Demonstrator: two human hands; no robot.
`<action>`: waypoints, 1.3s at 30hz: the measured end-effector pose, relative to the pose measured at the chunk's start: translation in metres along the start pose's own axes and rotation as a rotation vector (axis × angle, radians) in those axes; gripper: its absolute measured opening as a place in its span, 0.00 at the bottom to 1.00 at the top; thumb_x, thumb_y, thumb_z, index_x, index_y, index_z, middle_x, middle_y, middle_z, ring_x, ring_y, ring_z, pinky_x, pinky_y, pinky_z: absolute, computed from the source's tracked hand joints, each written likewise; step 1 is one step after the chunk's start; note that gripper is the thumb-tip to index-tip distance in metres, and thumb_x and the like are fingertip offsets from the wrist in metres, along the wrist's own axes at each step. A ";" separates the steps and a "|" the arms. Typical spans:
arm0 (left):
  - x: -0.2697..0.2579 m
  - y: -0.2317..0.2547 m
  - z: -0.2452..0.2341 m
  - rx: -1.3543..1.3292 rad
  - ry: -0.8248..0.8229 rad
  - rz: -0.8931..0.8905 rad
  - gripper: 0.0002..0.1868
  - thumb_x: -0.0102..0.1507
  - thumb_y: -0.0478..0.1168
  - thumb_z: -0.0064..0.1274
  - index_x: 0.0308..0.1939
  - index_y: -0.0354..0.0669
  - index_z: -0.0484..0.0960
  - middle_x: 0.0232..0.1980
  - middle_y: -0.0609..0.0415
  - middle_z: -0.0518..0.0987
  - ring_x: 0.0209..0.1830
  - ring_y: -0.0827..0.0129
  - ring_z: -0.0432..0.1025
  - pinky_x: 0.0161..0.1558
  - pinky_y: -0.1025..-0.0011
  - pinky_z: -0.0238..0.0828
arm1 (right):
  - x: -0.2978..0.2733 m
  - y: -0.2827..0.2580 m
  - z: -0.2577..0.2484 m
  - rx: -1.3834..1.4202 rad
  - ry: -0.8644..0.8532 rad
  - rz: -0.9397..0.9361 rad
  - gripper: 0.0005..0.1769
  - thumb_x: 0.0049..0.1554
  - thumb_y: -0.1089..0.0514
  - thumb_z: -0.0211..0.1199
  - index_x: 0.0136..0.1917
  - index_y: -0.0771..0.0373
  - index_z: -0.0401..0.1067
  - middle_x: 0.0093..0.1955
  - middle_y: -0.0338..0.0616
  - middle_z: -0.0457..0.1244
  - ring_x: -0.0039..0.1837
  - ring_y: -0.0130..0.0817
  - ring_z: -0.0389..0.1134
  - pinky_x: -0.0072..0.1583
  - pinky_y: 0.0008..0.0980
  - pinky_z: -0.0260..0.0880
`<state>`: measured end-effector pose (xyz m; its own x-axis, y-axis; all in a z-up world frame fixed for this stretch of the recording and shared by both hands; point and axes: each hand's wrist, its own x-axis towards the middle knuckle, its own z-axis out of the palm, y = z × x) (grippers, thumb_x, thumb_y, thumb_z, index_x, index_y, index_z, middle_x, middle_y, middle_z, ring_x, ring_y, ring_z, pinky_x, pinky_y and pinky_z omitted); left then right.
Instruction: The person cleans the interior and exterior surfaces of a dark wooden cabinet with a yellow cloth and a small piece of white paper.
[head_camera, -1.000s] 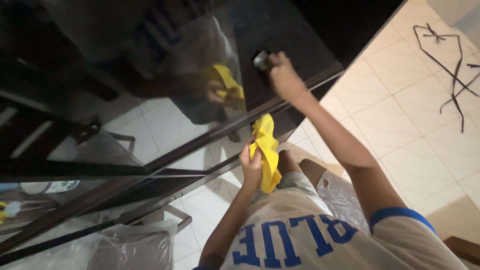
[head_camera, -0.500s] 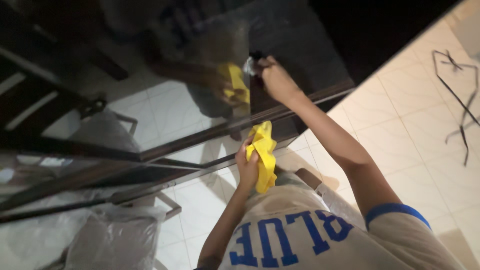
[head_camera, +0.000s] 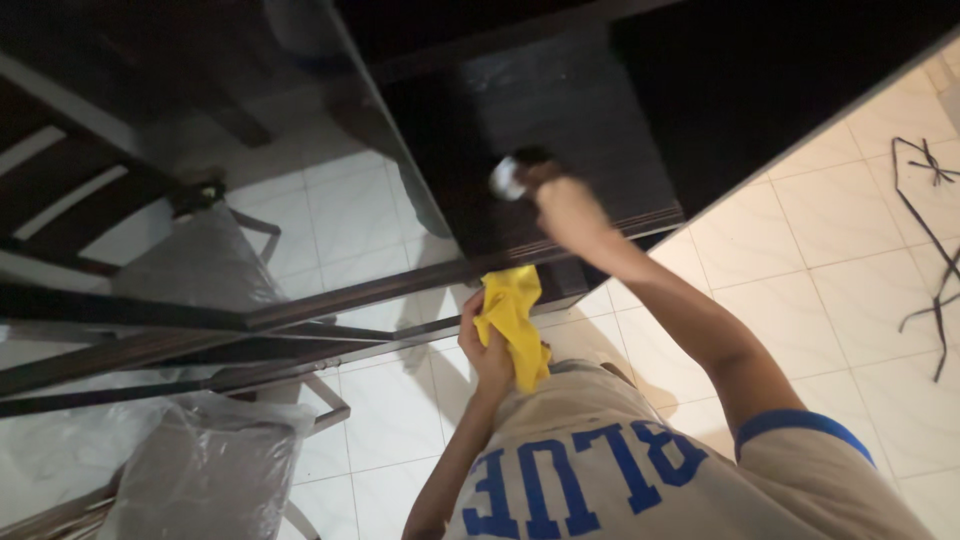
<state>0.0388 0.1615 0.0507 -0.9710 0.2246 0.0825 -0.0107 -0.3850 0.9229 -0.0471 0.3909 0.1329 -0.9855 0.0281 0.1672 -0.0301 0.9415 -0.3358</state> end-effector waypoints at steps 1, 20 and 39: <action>-0.002 -0.003 0.003 0.051 0.031 0.029 0.16 0.70 0.37 0.45 0.60 0.34 0.71 0.49 0.48 0.79 0.38 0.67 0.78 0.39 0.69 0.80 | -0.002 0.011 -0.004 -0.055 -0.015 0.155 0.36 0.49 0.71 0.64 0.72 0.65 0.69 0.66 0.63 0.64 0.61 0.54 0.69 0.63 0.42 0.72; 0.017 -0.026 -0.054 -0.046 -0.344 0.407 0.20 0.67 0.36 0.51 0.61 0.33 0.67 0.65 0.41 0.69 0.64 0.57 0.69 0.69 0.61 0.65 | -0.029 0.023 0.028 -0.047 0.401 0.462 0.21 0.59 0.64 0.58 0.65 0.73 0.70 0.60 0.65 0.66 0.57 0.57 0.70 0.59 0.46 0.72; 0.015 -0.022 -0.088 0.190 -0.431 0.691 0.20 0.63 0.32 0.58 0.58 0.37 0.71 0.57 0.40 0.74 0.58 0.52 0.72 0.64 0.57 0.71 | 0.050 0.020 0.092 0.113 0.304 0.216 0.14 0.60 0.64 0.56 0.57 0.62 0.77 0.54 0.57 0.70 0.57 0.52 0.70 0.62 0.44 0.69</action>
<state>0.0036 0.0944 -0.0020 -0.5674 0.3310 0.7540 0.6313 -0.4131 0.6564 -0.1127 0.3805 0.0492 -0.8772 0.3358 0.3431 0.1375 0.8605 -0.4906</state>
